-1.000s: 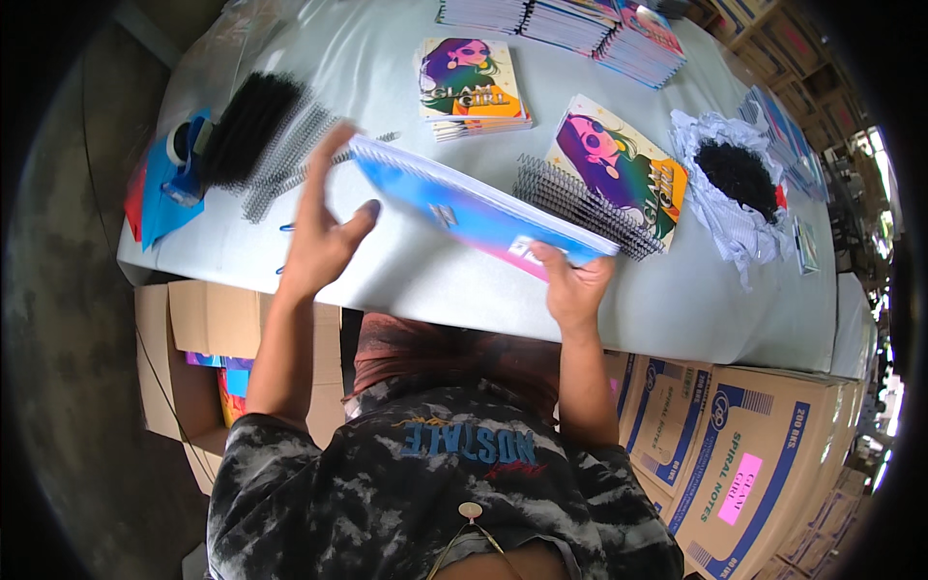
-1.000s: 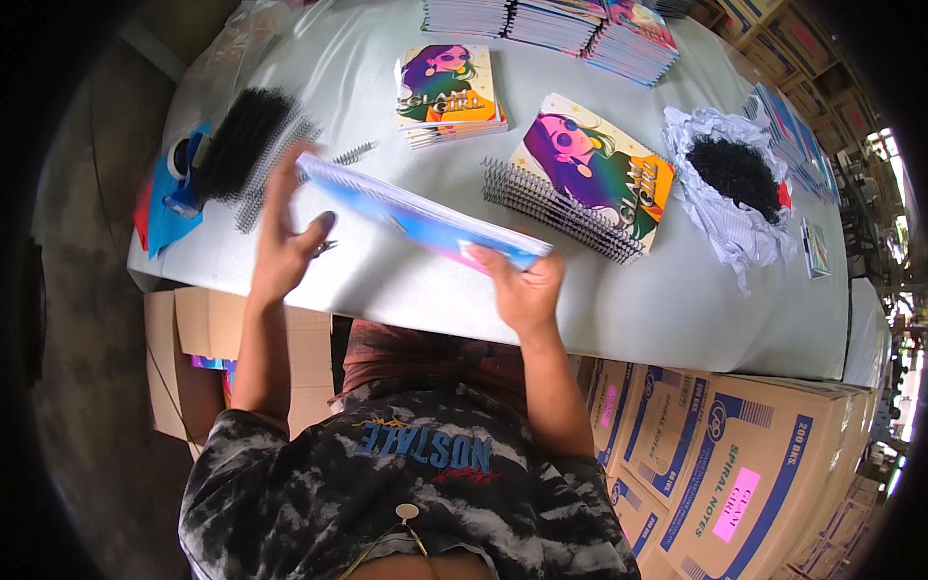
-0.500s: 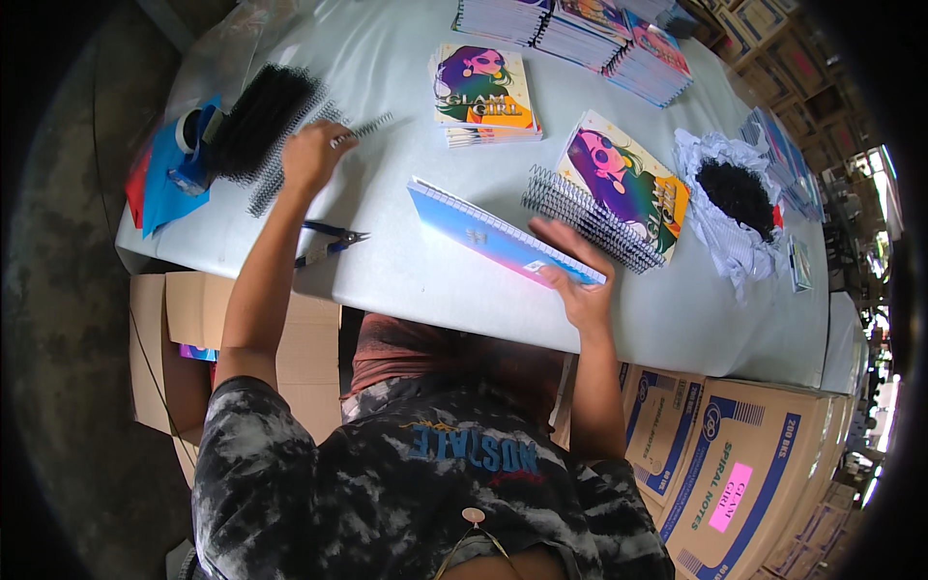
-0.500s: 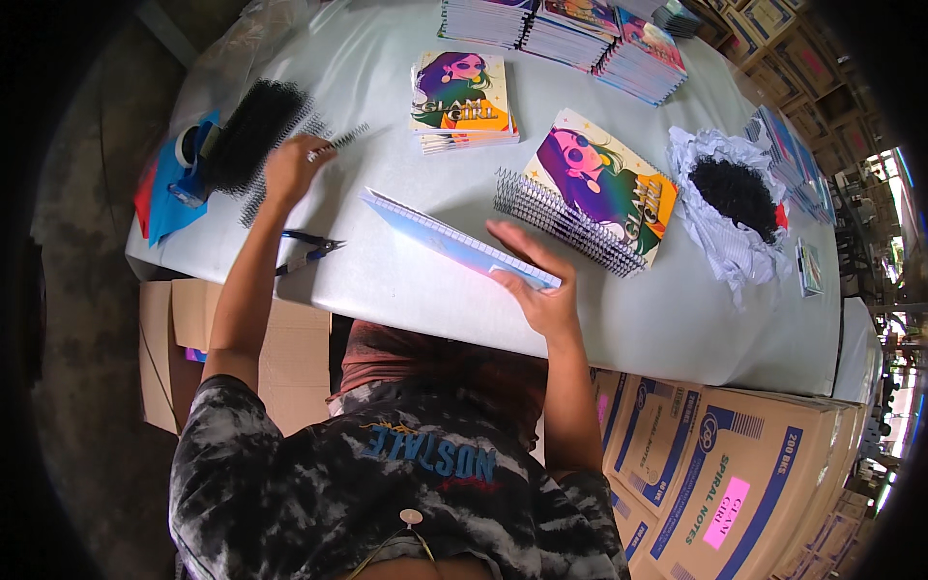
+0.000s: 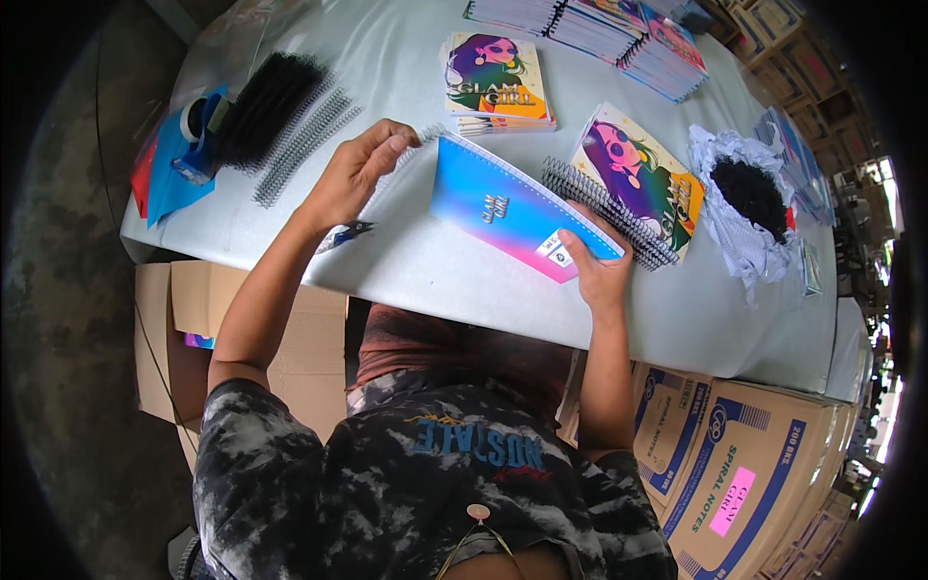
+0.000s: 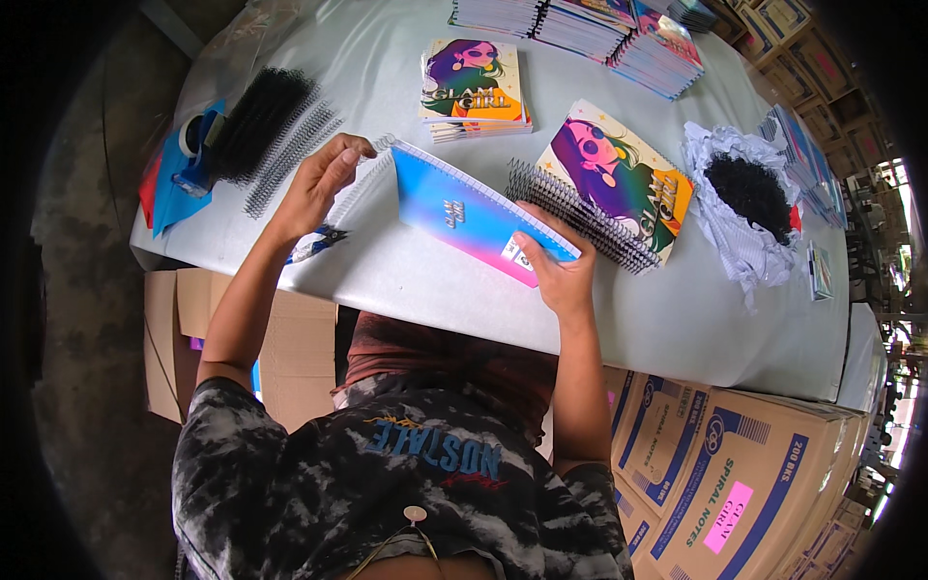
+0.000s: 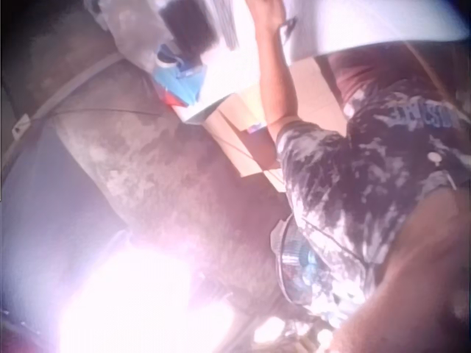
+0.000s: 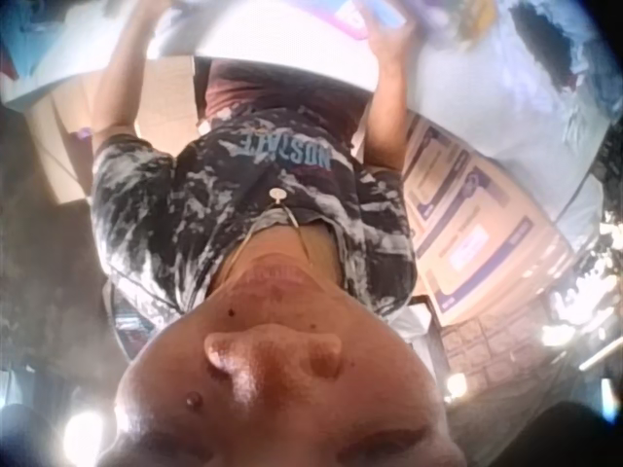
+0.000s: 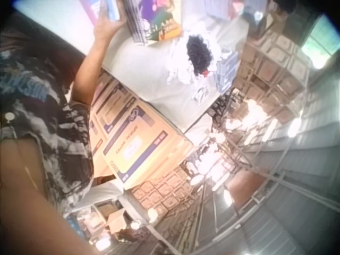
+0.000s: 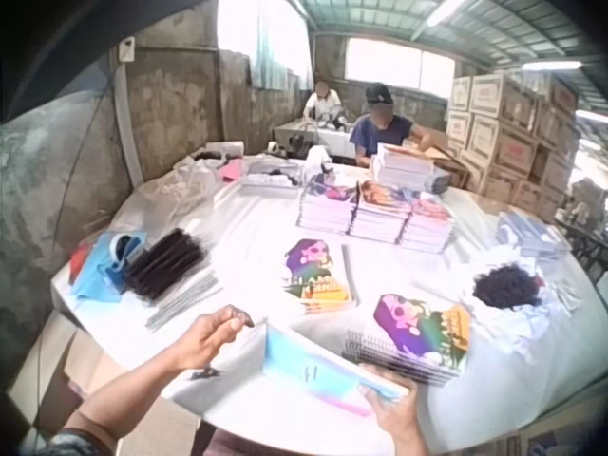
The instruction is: The person assembles spiral-bound notebooks by inserting metal coils into pre-punched holes and bending the ends to secure them. They handle notebooks and coils one at a time, stacking finished units on the table and placing some into a cardboard box.
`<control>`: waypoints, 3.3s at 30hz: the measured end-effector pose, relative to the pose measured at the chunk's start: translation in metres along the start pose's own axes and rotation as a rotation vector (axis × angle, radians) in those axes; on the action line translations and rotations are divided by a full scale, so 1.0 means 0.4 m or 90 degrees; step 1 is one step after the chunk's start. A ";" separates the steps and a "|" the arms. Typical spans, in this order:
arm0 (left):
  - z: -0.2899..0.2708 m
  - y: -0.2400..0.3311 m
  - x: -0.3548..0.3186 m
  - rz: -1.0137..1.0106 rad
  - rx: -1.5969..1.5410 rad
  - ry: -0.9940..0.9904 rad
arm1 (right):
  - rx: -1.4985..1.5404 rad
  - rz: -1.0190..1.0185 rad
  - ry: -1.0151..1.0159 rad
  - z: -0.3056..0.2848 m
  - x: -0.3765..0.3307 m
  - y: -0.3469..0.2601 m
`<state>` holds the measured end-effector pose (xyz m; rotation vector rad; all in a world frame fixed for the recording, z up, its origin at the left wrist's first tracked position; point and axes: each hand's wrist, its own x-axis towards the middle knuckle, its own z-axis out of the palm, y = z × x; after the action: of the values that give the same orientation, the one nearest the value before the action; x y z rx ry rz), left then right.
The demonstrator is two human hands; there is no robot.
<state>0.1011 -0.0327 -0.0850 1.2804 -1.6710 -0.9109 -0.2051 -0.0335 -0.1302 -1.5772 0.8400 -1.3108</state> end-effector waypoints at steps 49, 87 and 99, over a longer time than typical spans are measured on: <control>-0.049 0.068 0.069 0.017 -0.042 -0.172 | -0.012 -0.016 -0.019 0.001 -0.022 -0.019; -0.003 0.175 0.071 0.299 0.594 -0.150 | -0.084 -0.133 -0.022 0.026 -0.028 -0.002; -0.027 0.169 0.057 0.275 0.547 -0.112 | -0.071 -0.097 -0.006 0.027 -0.031 -0.006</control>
<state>0.0819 -0.0408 -0.0158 1.2794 -2.4866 -0.0096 -0.1973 -0.0190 -0.1331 -1.7622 0.8125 -1.3832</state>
